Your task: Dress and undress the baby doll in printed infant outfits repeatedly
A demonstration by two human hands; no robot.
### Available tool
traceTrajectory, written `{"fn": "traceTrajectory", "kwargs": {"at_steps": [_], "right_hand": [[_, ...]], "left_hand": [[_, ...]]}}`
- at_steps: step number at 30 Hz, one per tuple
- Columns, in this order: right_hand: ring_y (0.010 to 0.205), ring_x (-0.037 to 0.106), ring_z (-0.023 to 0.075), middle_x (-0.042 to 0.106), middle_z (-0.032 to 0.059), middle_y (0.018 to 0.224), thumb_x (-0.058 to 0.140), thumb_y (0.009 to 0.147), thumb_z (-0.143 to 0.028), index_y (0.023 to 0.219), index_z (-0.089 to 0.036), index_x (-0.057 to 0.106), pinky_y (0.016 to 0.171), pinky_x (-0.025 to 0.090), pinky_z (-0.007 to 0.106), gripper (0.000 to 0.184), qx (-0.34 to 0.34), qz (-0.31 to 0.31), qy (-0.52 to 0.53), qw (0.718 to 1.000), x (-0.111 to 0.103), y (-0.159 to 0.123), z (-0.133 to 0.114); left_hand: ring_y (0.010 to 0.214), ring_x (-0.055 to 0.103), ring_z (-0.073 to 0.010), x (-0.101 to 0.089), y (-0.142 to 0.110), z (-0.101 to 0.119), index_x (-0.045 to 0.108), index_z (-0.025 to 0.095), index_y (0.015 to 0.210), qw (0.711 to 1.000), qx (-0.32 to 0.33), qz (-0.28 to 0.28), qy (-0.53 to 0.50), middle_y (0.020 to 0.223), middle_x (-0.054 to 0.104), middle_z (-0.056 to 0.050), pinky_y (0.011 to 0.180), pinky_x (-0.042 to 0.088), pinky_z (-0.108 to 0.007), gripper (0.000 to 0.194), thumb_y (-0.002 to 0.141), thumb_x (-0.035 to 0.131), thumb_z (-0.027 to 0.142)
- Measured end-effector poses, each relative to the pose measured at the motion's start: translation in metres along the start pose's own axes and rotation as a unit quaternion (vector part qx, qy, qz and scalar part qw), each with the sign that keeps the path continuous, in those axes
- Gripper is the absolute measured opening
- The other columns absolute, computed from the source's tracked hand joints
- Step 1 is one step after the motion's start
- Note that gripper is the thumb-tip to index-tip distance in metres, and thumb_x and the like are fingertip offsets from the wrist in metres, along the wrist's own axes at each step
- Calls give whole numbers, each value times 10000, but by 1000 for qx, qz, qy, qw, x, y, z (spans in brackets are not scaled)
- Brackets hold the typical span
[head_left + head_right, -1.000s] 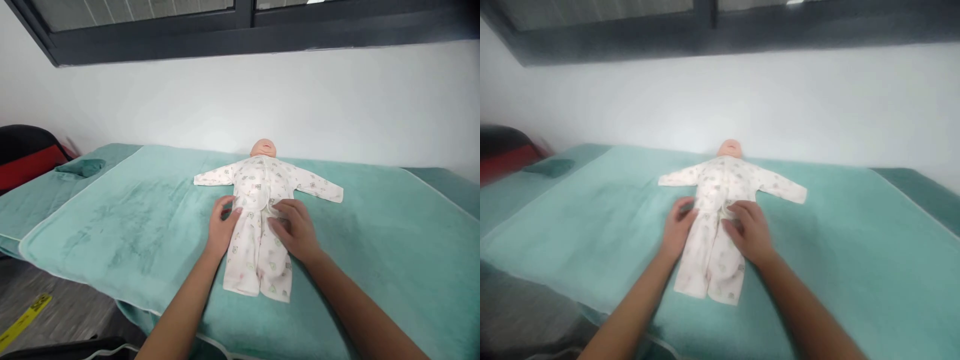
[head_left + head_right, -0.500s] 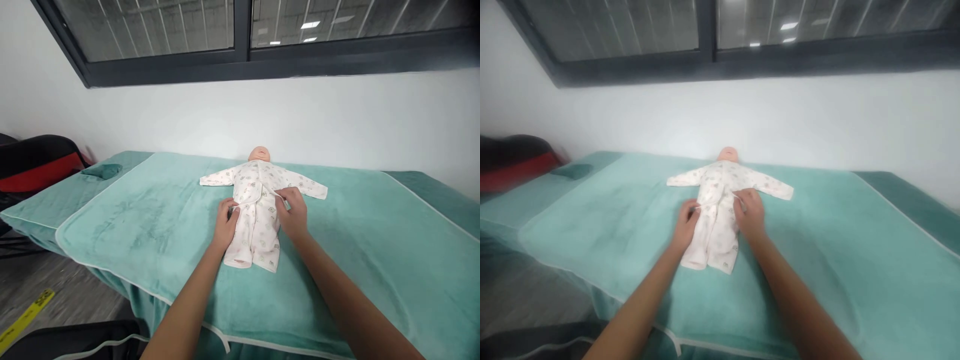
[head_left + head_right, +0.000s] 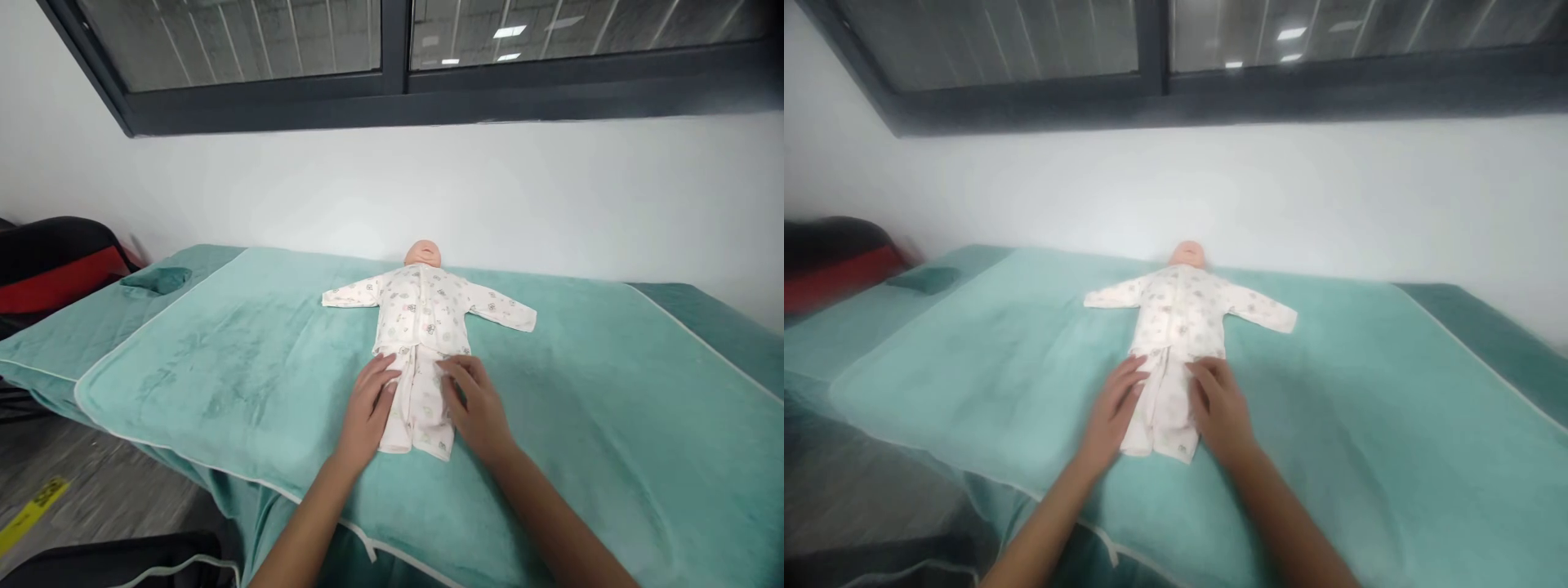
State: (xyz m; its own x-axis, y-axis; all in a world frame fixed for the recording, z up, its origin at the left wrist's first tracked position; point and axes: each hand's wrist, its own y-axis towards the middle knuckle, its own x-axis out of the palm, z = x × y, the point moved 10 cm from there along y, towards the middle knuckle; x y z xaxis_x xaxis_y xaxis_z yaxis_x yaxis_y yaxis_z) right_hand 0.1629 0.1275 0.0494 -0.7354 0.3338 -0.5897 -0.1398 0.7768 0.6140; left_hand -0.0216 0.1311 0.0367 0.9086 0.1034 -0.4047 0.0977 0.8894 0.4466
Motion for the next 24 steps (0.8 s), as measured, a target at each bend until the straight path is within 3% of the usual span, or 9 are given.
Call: {"fn": "traceTrajectory", "kwargs": {"at_steps": [4, 8, 13, 18, 21, 24], "right_hand": [[1038, 598, 195, 561, 89, 1187, 543, 947, -241, 1234, -242, 563, 857, 520, 317, 287, 36, -48, 64, 996, -1, -53, -19], [937, 602, 189, 590, 75, 1105, 594, 917, -270, 1202, -231, 549, 815, 514, 323, 290, 76, -61, 73, 993, 9, -85, -29], [768, 570, 166, 588, 12, 846, 542, 919, -214, 933, -221, 576, 714, 465, 299, 37, 150, -7, 102, 983, 5, -86, -20], [785, 552, 155, 580, 9, 862, 545, 932, -238, 894, -227, 576, 723, 445, 282, 50, 127, 27, 166, 978, -24, -82, -33], [771, 540, 153, 571, 11, 859, 538, 932, -228, 878, -226, 562, 706, 432, 281, 59, 122, 16, 162, 979, -27, -88, -36], [741, 520, 151, 559, 12, 851, 532, 928, -218, 868, -222, 551, 685, 422, 284, 63, 121, -43, 134, 983, -15, -96, -36]], "left_hand": [[1360, 469, -230, -8, -49, -17, 662, 275, 1183, 995, -84, -21, -55, 1471, 494, -77, 1150, 369, -442, 268, 972, 507, 335], [1297, 506, -247, -10, -67, -11, 699, 279, 1118, 997, -58, -18, -38, 1386, 513, -86, 1108, 409, -425, 249, 885, 653, 352], [1031, 589, -204, -7, -65, 8, 688, 239, 1101, 998, -14, 20, 60, 1078, 562, -73, 913, 507, -362, 237, 867, 655, 256], [935, 563, -182, 1, -61, 43, 683, 227, 1093, 985, 65, 4, 161, 1020, 522, -63, 812, 506, -321, 259, 880, 558, 147], [851, 567, -147, -10, -63, 47, 683, 192, 1026, 987, 51, 58, 140, 983, 498, -51, 775, 504, -287, 231, 864, 543, 107], [829, 571, -143, -13, -70, 41, 678, 181, 1023, 987, 37, 73, 139, 969, 496, -48, 753, 501, -277, 223, 857, 550, 106]]}}
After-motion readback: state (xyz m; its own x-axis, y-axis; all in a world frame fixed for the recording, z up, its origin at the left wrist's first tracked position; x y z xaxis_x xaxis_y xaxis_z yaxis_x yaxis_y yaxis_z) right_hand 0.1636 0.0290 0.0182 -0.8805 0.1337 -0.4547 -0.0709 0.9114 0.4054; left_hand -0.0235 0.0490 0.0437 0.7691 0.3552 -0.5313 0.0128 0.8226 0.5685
